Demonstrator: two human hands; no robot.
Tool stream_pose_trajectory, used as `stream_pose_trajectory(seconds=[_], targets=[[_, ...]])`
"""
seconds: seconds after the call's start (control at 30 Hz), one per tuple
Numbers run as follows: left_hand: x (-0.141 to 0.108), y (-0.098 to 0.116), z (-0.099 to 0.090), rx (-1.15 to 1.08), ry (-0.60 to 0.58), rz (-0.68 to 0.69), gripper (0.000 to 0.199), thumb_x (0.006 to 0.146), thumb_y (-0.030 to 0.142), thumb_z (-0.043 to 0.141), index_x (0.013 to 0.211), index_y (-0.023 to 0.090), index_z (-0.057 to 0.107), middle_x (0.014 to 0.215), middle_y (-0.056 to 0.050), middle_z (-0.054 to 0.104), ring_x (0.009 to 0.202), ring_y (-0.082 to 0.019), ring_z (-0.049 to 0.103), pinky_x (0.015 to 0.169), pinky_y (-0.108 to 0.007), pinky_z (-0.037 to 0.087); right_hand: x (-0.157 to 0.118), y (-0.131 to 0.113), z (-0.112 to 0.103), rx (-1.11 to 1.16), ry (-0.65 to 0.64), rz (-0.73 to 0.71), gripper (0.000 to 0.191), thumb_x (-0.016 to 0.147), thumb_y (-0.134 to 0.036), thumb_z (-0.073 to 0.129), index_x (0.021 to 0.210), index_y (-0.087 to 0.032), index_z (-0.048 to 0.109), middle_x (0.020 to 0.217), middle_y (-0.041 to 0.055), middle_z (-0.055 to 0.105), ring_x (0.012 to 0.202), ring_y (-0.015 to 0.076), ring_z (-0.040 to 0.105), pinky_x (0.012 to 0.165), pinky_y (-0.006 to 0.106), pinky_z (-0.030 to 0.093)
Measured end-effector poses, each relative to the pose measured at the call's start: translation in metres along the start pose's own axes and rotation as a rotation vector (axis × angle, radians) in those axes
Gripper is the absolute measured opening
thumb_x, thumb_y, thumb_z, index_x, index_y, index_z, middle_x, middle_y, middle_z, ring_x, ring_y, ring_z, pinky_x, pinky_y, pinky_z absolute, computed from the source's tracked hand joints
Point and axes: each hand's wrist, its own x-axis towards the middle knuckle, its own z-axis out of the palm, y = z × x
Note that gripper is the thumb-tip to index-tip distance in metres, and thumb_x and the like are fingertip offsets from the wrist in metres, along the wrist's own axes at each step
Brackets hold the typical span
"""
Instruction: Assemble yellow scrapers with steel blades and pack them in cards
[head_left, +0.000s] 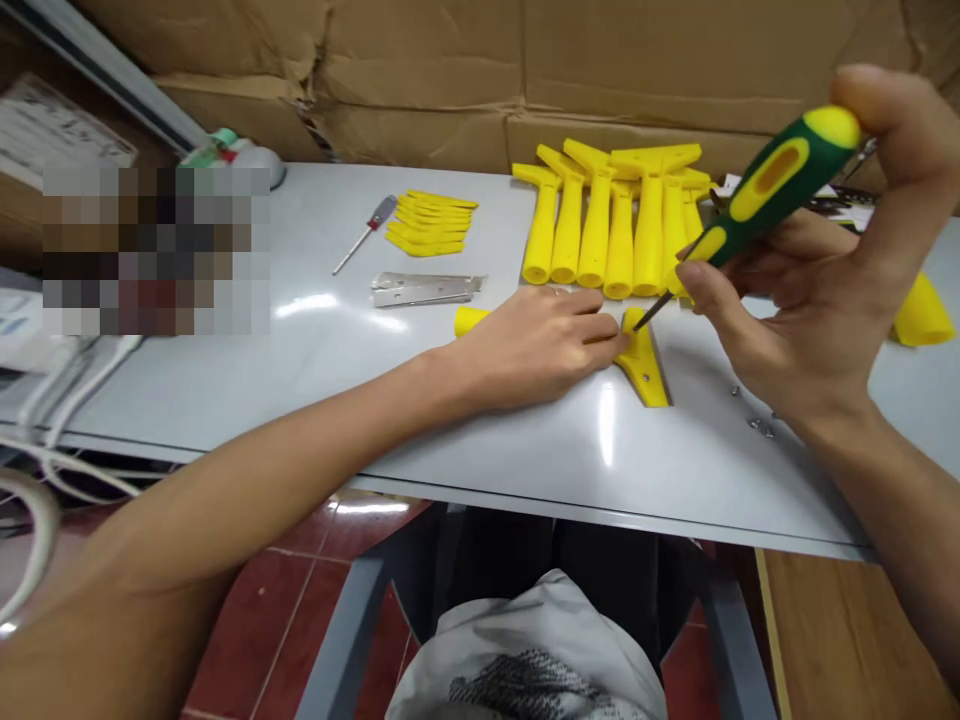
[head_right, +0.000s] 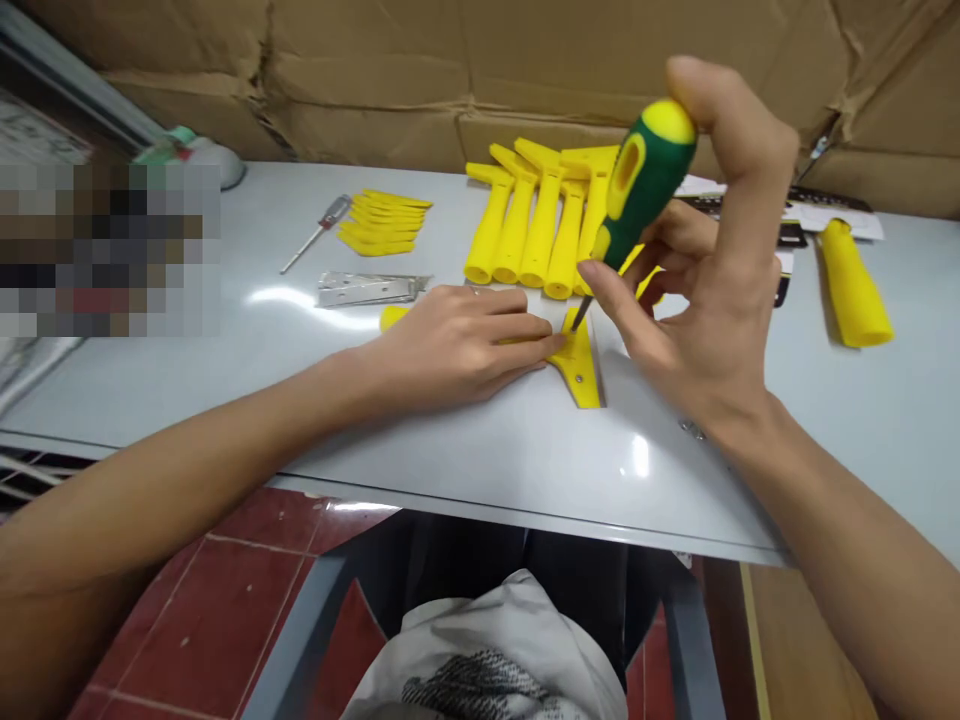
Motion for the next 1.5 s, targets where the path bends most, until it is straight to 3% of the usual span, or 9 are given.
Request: stream_pose_trajectory(seconds=[0.1, 0.2, 0.4, 0.7, 0.97, 1.13, 1.3, 1.4, 1.5], targets=[[0.001, -0.001, 0.000, 0.047, -0.029, 0.012, 0.034, 0.111, 0.017, 0.042, 0.123, 0.019, 0.073, 0.103, -0.007, 0.076, 0.099, -0.023, 0.064, 0.074, -0.035, 0.048, -0.001, 0.005, 0.004, 0.004, 0.058, -0.027, 0.098, 0.068, -0.057, 0.096, 0.154, -0.051, 0.049, 0.152, 0.0016, 0.047, 0.092, 0.0209, 0.073, 0.055, 0.032, 0.064], [0.001, -0.002, -0.001, 0.093, -0.021, 0.050, 0.033, 0.111, 0.016, 0.042, 0.122, 0.019, 0.073, 0.103, -0.007, 0.077, 0.097, -0.022, 0.064, 0.069, -0.035, 0.045, 0.000, 0.006, 0.009, 0.011, 0.143, -0.050, 0.093, 0.069, -0.061, 0.093, 0.152, -0.047, 0.053, 0.150, 0.0024, 0.048, 0.077, 0.0145, 0.067, 0.048, 0.031, 0.061], [0.001, 0.001, 0.001, 0.101, 0.054, 0.086, 0.028, 0.110, 0.012, 0.049, 0.123, 0.015, 0.073, 0.106, -0.008, 0.078, 0.098, -0.022, 0.066, 0.069, -0.035, 0.045, 0.001, 0.006, 0.010, -0.048, 0.197, -0.053, 0.103, 0.057, -0.050, 0.103, 0.149, -0.044, 0.057, 0.140, 0.0040, 0.054, 0.076, 0.0132, 0.065, 0.041, 0.024, 0.051], [0.004, 0.001, 0.005, 0.080, 0.055, 0.096, 0.028, 0.110, 0.013, 0.048, 0.123, 0.014, 0.073, 0.111, -0.009, 0.079, 0.102, -0.023, 0.067, 0.071, -0.036, 0.044, 0.000, 0.009, 0.015, -0.087, 0.312, -0.108, 0.096, 0.058, -0.049, 0.099, 0.146, -0.039, 0.062, 0.139, 0.0045, 0.058, 0.061, 0.0105, 0.059, 0.033, 0.027, 0.044], [0.009, 0.003, 0.007, 0.048, 0.027, 0.098, 0.028, 0.111, 0.016, 0.049, 0.127, 0.015, 0.072, 0.116, -0.008, 0.078, 0.108, -0.025, 0.067, 0.076, -0.038, 0.047, -0.002, 0.002, 0.007, -0.147, 0.207, -0.071, 0.096, 0.067, -0.036, 0.097, 0.155, -0.040, 0.057, 0.143, 0.0056, 0.063, 0.067, 0.0130, 0.065, 0.045, 0.029, 0.054], [0.010, 0.005, 0.008, 0.032, 0.026, 0.099, 0.021, 0.110, 0.016, 0.053, 0.119, 0.016, 0.072, 0.113, -0.008, 0.076, 0.106, -0.023, 0.067, 0.075, -0.034, 0.048, 0.000, -0.003, 0.001, -0.183, 0.183, 0.036, 0.095, 0.067, -0.031, 0.100, 0.152, -0.037, 0.058, 0.137, 0.0057, 0.066, 0.063, 0.0103, 0.066, 0.046, 0.025, 0.053], [0.010, 0.002, 0.010, -0.031, 0.108, 0.119, 0.019, 0.107, 0.013, 0.057, 0.118, 0.014, 0.073, 0.111, -0.009, 0.076, 0.106, -0.024, 0.067, 0.076, -0.035, 0.050, 0.000, -0.012, -0.001, -0.141, 0.096, -0.009, 0.080, 0.084, -0.039, 0.089, 0.156, -0.044, 0.055, 0.147, 0.0059, 0.064, 0.076, 0.0173, 0.074, 0.053, 0.031, 0.063], [0.010, 0.000, 0.008, -0.058, 0.067, 0.105, 0.025, 0.107, 0.011, 0.053, 0.123, 0.015, 0.073, 0.116, -0.009, 0.076, 0.110, -0.024, 0.067, 0.079, -0.037, 0.050, -0.002, -0.012, -0.002, -0.131, 0.060, -0.022, 0.081, 0.089, -0.043, 0.082, 0.162, -0.043, 0.048, 0.155, 0.0065, 0.060, 0.091, 0.0238, 0.079, 0.065, 0.039, 0.070], [0.011, -0.001, 0.006, -0.071, 0.014, 0.093, 0.031, 0.106, 0.010, 0.051, 0.129, 0.016, 0.071, 0.121, -0.010, 0.075, 0.111, -0.024, 0.066, 0.079, -0.038, 0.050, -0.004, -0.006, -0.003, -0.061, 0.017, 0.039, 0.089, 0.088, -0.049, 0.081, 0.168, -0.042, 0.041, 0.150, 0.0090, 0.063, 0.097, 0.0318, 0.082, 0.072, 0.050, 0.071]])
